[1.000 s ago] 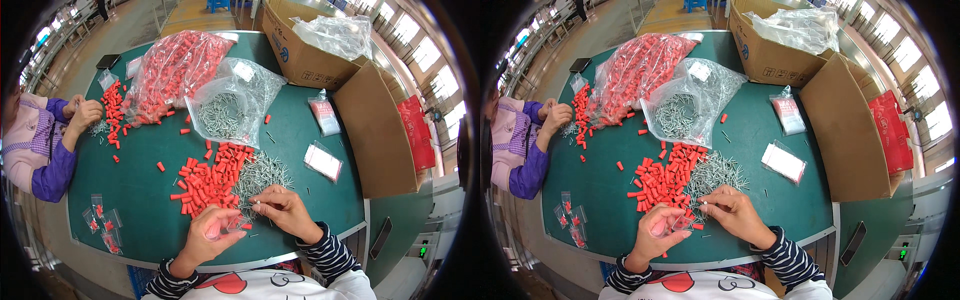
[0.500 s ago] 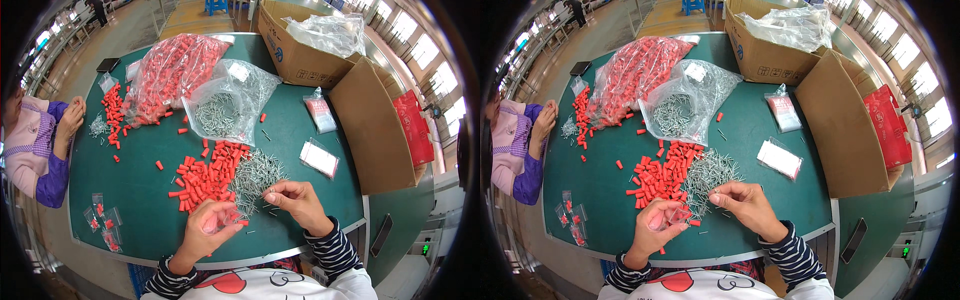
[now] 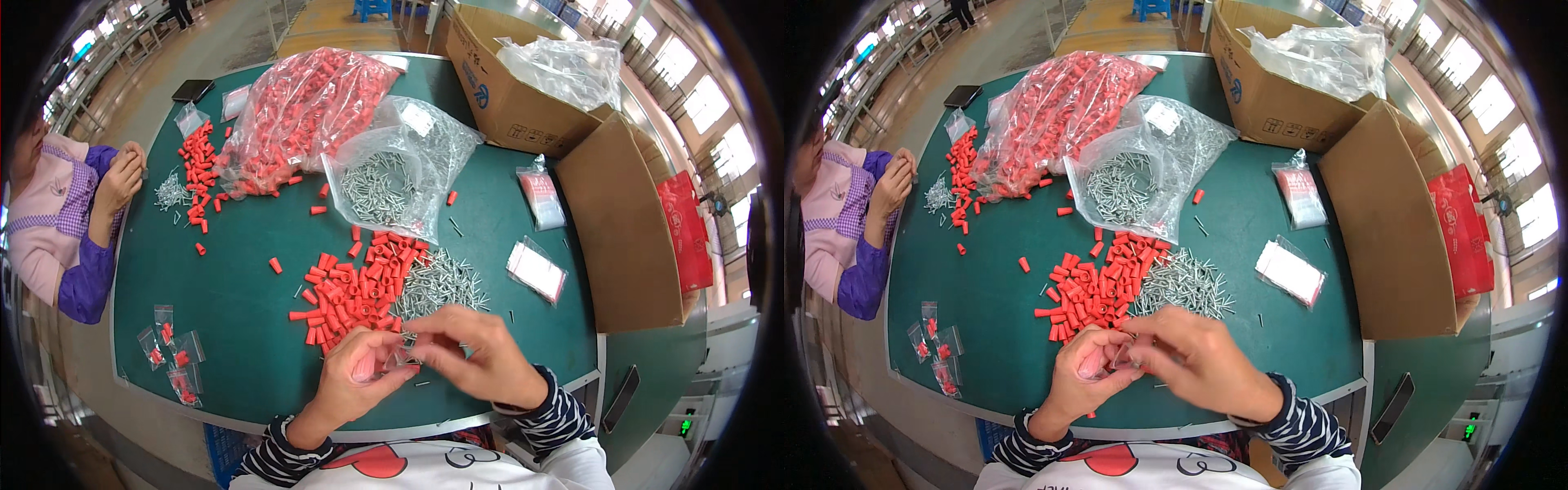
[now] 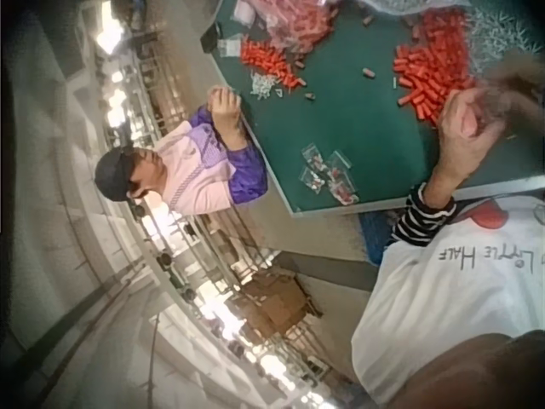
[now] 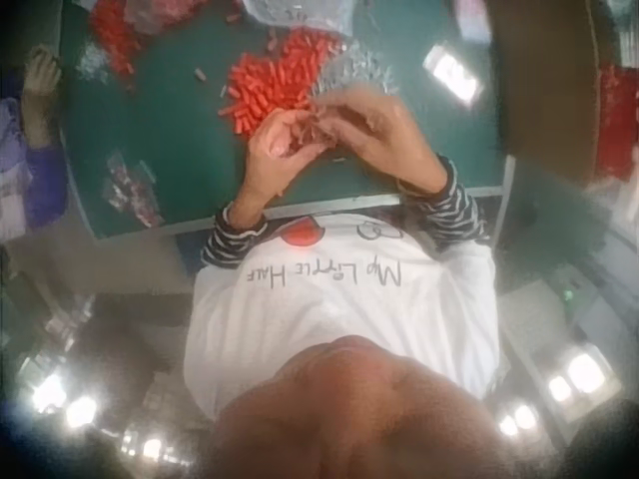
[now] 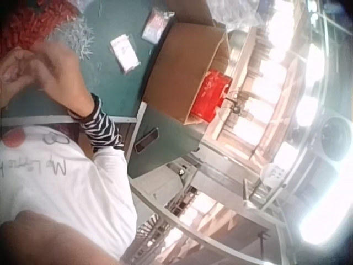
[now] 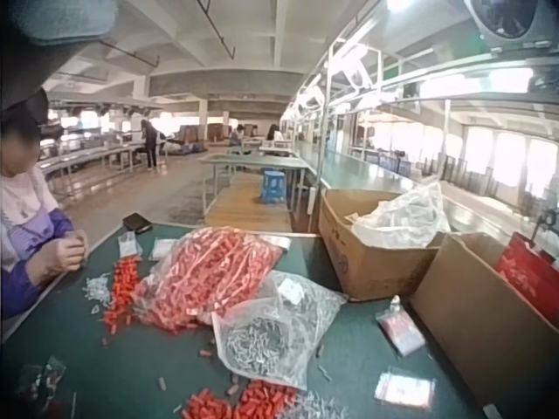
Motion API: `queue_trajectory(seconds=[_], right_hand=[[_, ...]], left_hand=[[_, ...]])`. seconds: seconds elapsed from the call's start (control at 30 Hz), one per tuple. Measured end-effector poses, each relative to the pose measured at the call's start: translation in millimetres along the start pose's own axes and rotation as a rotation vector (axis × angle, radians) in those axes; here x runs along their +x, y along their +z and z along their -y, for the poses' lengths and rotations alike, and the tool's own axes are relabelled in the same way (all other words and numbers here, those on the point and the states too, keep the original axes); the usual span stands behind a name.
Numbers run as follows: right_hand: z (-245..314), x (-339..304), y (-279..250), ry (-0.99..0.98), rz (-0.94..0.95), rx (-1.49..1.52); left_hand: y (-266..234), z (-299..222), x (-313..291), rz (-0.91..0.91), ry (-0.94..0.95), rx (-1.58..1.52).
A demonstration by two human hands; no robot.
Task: The person sorts plastic connectors and metal pins by hand, then packs them into small plastic zip-top bags.
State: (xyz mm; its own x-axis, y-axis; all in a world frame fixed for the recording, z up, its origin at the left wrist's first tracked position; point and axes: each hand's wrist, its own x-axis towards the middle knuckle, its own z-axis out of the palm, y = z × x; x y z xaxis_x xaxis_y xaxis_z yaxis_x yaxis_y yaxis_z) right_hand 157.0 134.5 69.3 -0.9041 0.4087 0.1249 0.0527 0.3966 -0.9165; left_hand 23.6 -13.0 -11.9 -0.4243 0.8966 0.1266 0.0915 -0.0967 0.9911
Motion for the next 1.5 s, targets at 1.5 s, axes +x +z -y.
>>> queue_trajectory(seconds=[1.5], right_hand=[[-31, -12, 0, -0.034, 0.091, -0.255]], left_hand=[[12, 1, 4, -0.144, 0.079, 0.312]])
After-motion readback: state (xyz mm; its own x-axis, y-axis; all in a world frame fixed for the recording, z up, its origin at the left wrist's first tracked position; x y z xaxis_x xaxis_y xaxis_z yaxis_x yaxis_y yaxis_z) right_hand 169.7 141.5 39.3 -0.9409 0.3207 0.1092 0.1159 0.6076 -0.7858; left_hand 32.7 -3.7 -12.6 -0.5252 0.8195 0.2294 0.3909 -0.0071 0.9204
